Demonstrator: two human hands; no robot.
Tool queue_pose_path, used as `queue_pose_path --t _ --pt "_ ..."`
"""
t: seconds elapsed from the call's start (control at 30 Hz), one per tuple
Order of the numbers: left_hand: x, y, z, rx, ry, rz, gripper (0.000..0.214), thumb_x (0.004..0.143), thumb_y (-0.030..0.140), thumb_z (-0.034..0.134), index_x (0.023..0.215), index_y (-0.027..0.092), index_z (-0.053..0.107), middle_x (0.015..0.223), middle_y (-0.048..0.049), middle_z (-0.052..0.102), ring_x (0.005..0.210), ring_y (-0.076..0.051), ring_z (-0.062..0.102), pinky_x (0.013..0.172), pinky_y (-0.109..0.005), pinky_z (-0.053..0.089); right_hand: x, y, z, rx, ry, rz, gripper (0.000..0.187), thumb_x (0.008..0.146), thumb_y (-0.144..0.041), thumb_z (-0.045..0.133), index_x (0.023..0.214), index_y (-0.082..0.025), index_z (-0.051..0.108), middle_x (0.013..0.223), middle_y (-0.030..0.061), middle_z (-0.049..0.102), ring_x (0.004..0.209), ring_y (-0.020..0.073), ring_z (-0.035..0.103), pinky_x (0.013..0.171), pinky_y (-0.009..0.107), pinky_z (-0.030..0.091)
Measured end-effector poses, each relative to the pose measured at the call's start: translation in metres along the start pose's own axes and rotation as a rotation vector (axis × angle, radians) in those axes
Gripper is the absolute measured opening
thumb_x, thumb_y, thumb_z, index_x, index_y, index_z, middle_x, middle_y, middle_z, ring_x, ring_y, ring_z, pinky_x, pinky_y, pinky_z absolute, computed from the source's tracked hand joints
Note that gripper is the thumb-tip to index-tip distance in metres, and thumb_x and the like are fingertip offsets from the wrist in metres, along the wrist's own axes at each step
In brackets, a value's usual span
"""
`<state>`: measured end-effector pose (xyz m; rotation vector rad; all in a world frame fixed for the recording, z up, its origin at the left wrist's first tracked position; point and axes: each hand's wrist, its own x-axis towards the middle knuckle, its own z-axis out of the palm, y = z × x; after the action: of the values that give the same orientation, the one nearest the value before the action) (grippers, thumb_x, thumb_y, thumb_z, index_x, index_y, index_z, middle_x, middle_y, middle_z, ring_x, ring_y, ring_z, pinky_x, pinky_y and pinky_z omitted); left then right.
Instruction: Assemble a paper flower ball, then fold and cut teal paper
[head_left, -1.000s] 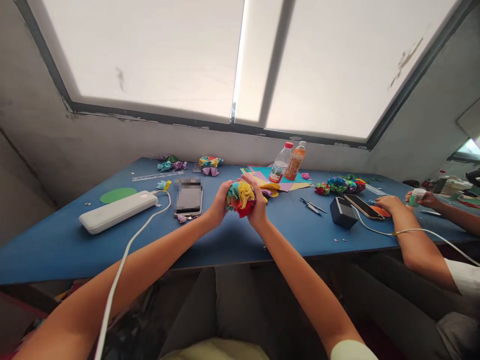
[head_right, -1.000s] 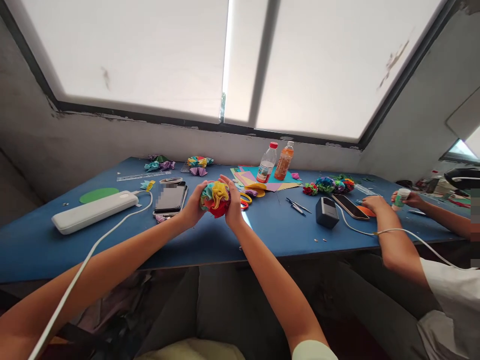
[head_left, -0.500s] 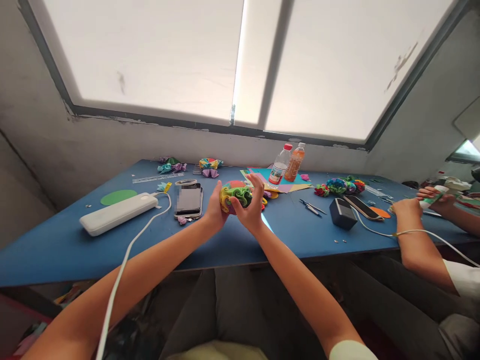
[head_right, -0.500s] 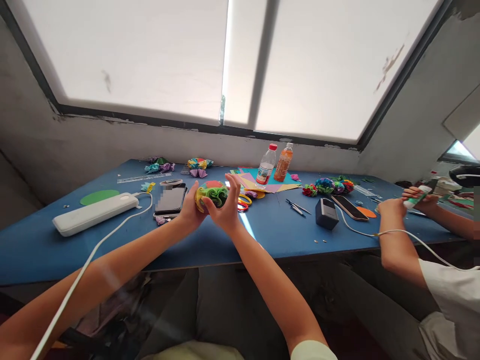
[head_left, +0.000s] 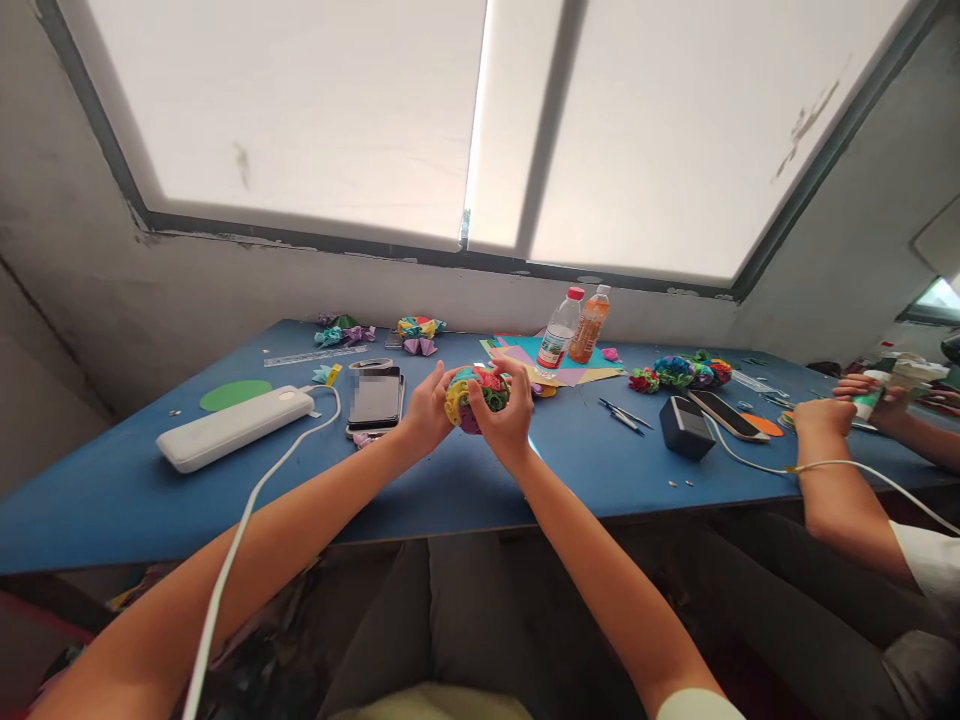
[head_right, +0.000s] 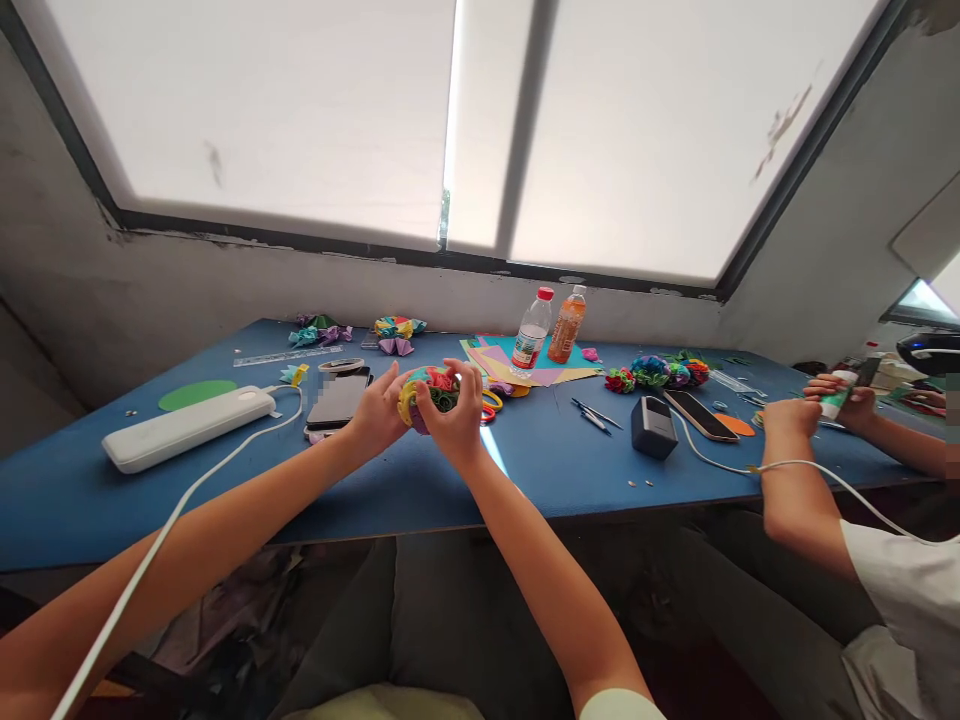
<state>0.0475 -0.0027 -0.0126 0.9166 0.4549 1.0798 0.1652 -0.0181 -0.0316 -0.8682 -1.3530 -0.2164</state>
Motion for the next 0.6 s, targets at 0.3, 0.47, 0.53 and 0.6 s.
queue_pose_path --t 0.3,0.47,0.53,0.6 --pt "-0.013 -0.005 0.009 0.107 -0.088 -0.148 0.054 0.078 0.067 0.054 0.096 0.018 0.064 0.093 -0.0106 0.069 0.082 -0.026 0.066 0.064 -0.036 0.055 -0.004 0.009 -0.011 -0.038 -0.02 -0.204 0.007 0.084 -0.029 0.052 0.089 -0.025 0.055 0.077 0.002 0.058 0.076 0.0195 0.055 0.078 0.038 0.042" --pt "-0.007 -0.002 0.003 0.165 0.032 -0.032 0.05 0.075 0.04 0.071 0.117 0.025 0.049 0.1 -0.0045 0.065 0.077 -0.018 0.065 0.06 -0.028 0.053 -0.005 0.008 -0.011 0.207 0.081 -0.04 0.015 0.093 -0.029 0.041 0.103 -0.026 0.051 0.087 0.0023 0.057 0.078 0.0166 0.055 0.077 0.034 0.045" --pt "-0.003 -0.002 0.001 0.196 0.047 0.022 0.057 0.073 0.035 0.072 0.121 0.023 0.043 0.105 -0.0062 0.064 0.08 -0.018 0.065 0.063 -0.028 0.054 -0.001 0.009 -0.009 0.263 0.177 0.121 0.021 0.094 -0.035 0.039 0.108 -0.026 0.05 0.094 0.0032 0.056 0.083 0.0164 0.055 0.082 0.035 0.045" --pt "-0.001 -0.004 -0.001 0.236 0.051 0.087 0.058 0.072 0.034 0.071 0.121 0.021 0.042 0.108 -0.0088 0.062 0.084 -0.02 0.065 0.068 -0.031 0.054 0.004 0.012 -0.007 0.313 0.222 0.323 0.027 0.091 -0.042 0.042 0.111 -0.026 0.05 0.101 0.0041 0.056 0.093 0.0171 0.054 0.089 0.036 0.044"
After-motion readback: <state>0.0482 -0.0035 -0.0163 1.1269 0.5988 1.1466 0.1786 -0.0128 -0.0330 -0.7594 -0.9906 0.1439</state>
